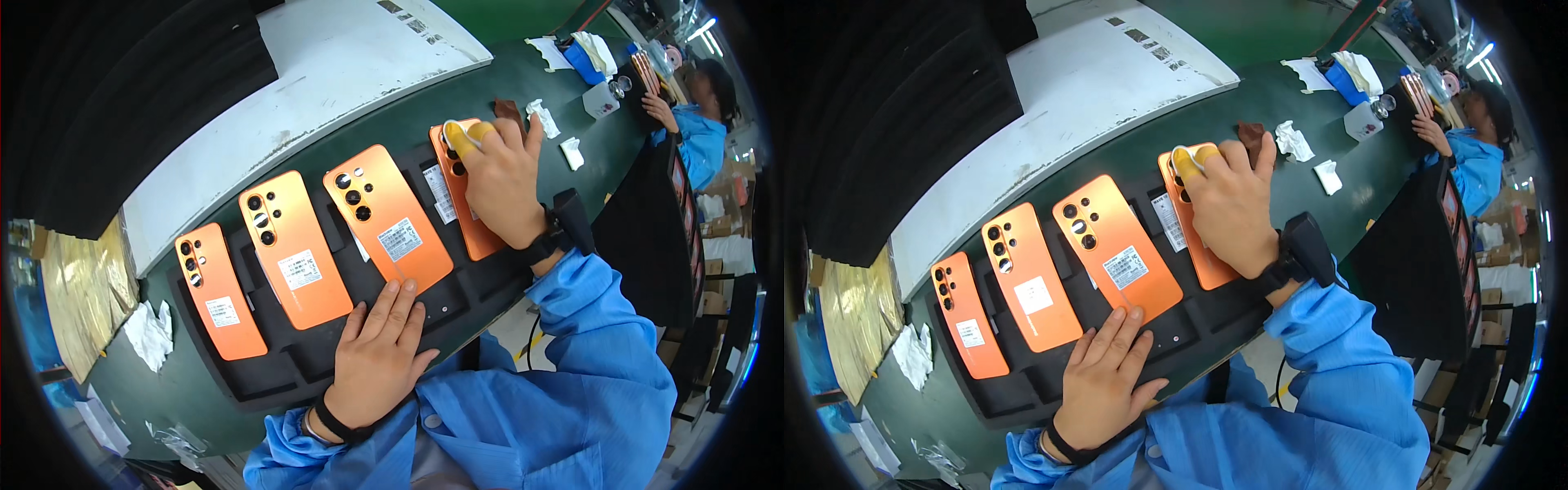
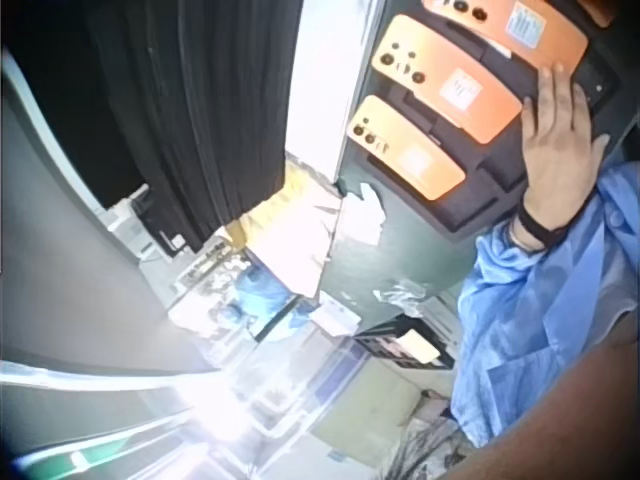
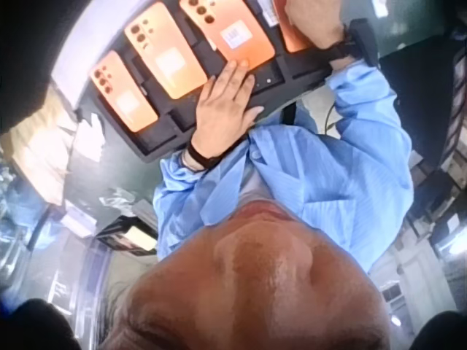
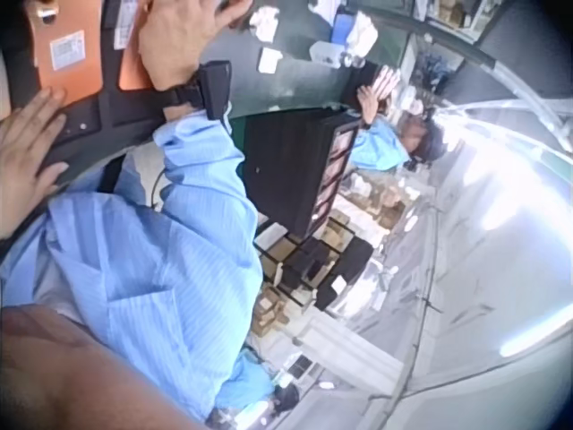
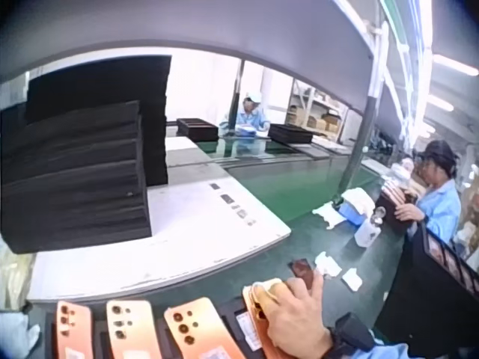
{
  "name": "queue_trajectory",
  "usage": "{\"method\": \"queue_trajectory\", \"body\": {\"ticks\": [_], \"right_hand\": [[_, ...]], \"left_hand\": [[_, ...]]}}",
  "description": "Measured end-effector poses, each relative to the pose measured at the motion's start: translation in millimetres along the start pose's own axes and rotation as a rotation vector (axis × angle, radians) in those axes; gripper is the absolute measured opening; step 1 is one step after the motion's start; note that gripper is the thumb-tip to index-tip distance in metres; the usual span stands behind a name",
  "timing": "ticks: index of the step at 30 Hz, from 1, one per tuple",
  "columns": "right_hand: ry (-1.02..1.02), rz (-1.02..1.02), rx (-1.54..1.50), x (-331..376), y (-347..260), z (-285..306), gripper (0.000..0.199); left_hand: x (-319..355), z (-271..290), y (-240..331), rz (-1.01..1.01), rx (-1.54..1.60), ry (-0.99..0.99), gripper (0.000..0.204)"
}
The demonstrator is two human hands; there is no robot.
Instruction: Cleaning and inspecting multiple orange smartphones on an assembly line using a cloth and yellow finger cots.
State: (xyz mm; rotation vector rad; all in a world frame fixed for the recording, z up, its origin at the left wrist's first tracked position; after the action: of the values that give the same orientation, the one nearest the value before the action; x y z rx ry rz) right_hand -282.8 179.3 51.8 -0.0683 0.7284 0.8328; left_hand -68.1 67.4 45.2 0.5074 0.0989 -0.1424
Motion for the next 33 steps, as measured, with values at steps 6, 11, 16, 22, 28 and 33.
{"method": "queue_trajectory", "body": {"ticks": [6, 11, 16, 22, 28, 33], "right_hand": [[-0.058, -0.012, 0.047, 11.7, 0.7, 2.0, 0.032], [-0.161, -0.029, -0.011, -0.3, 5.1, 8.7, 0.033], [-0.062, -0.033, 0.031, 30.6, 0.5, 15.8, 0.03], [-0.074, -0.034, -0.025, 33.7, 2.0, 21.2, 0.03], [0.076, -0.299, -0.149, 69.3, 68.0, 42.7, 0.024], [0.05, -0.505, 0.101, 113.1, 123.7, 40.7, 0.024]], "left_hand": [[0.6, -1.1, -2.8, -0.003, 0.024, 0.003, 0.059], [-1.1, 1.7, 2.2, -0.006, 0.004, -0.006, 0.058], [-1.6, -1.1, 1.3, -0.004, 0.015, 0.02, 0.058], [0.4, -0.4, 2.8, -0.004, 0.027, 0.02, 0.057], [1.0, -0.5, 0.8, -0.001, 0.021, 0.033, 0.057], [2.5, 0.2, 2.3, -0.033, -0.001, 0.051, 0.056]]}}
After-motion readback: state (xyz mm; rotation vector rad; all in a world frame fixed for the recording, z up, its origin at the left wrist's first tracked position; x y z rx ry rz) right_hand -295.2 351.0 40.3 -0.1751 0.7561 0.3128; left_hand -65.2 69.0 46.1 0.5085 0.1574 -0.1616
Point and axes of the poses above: each hand's wrist, its own x-axis away from the middle knuckle, its own z-axis out of the back of the hand, y = z × x, the point moved 4 cm from there along -x, towards the middle knuckle, and after that the axes turned 3 degrees about y, right-handed, at the moved point
